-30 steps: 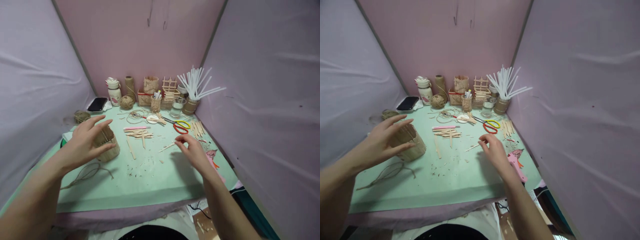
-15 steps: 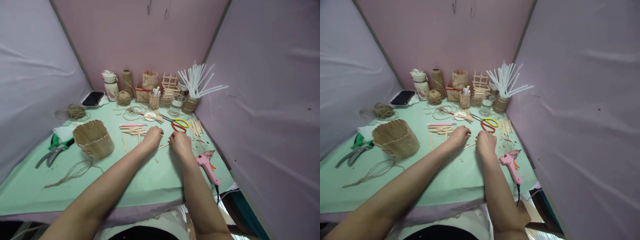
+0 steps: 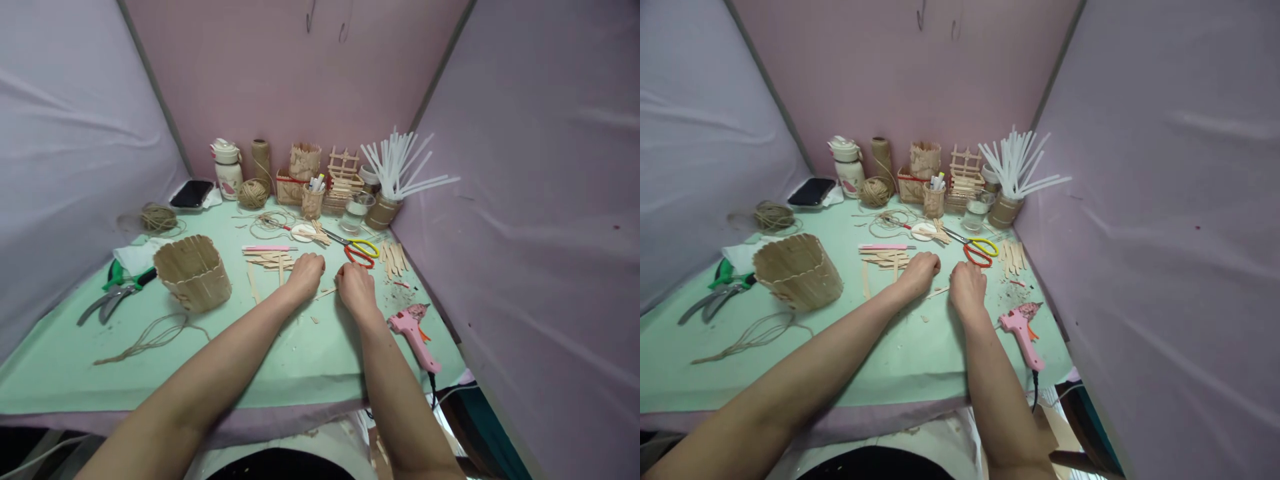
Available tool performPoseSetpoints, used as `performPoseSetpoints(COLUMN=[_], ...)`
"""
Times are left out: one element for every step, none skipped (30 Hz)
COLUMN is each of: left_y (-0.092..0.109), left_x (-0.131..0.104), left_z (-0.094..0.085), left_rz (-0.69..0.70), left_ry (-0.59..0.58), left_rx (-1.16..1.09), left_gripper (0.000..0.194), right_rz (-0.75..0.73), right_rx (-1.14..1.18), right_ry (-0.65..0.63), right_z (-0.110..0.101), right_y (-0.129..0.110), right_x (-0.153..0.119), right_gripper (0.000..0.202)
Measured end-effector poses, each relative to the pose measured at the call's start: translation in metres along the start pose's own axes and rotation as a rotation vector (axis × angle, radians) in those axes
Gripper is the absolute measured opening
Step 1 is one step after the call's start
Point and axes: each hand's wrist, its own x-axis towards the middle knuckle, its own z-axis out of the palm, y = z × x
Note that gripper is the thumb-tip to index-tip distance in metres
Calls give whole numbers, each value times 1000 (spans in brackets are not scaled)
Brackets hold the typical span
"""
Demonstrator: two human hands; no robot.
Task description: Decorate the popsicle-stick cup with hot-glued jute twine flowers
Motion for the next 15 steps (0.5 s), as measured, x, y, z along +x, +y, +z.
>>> performPoseSetpoints(left_y=[0,1,2,3,4,5,5,5,3,2,-1,-3,-6,-8,-11], left_x=[0,1,0,-1,-4,-8,-14,-21,-29,-38,-48,-56,-64,-71,-77], left_z=[-2,-4,-7,-11,-16,-22,-27,-33,-39,-44,-48,-52,-55,-57,-58], left_rz=[-1,-7,-20,-42,-74,-113,-154,-200,-244,-286,-335,-380,-420,-456,-485], left_ry=[18,42,70,89,95,82,40,-17,-84,-140,-167,-183,-184,-172,-153], left_rx=[-9,-31,-86,-185,-332,-524,-740,-948,-1122,-1257,-1355,-1424,-1473,-1507,-1528], left_gripper=[17,16,15,14,13,11,9,7,7,11,17,21,25,27,28], right_rz=[-5,-16,-33,-56,-83,-111,-139,-163,-180,-190,-189,-181,-171,-165,-167], right_rx=[66,158,271,395,518,632,733,821,898,966,1027,1078,1116,1145,1163], right_ry=[28,58,88,114,136,150,153,143,119,86,49,9,-30,-65,-92], right_z=[1,2,3,3,3,2,0,-2,-4,-5,-7,-8,-8,-8,-7], right_y=[1,2,2,2,2,0,-2,-4,-7,-10,-13,-16,-19,-22,-24], right_x=[0,0,0,0,0,-1,-3,-5,-7,-10,-13,-16,-19,-22,-25], right_gripper=[16,17,16,15,15,15,15,15,15,15,17,19,22,25,27])
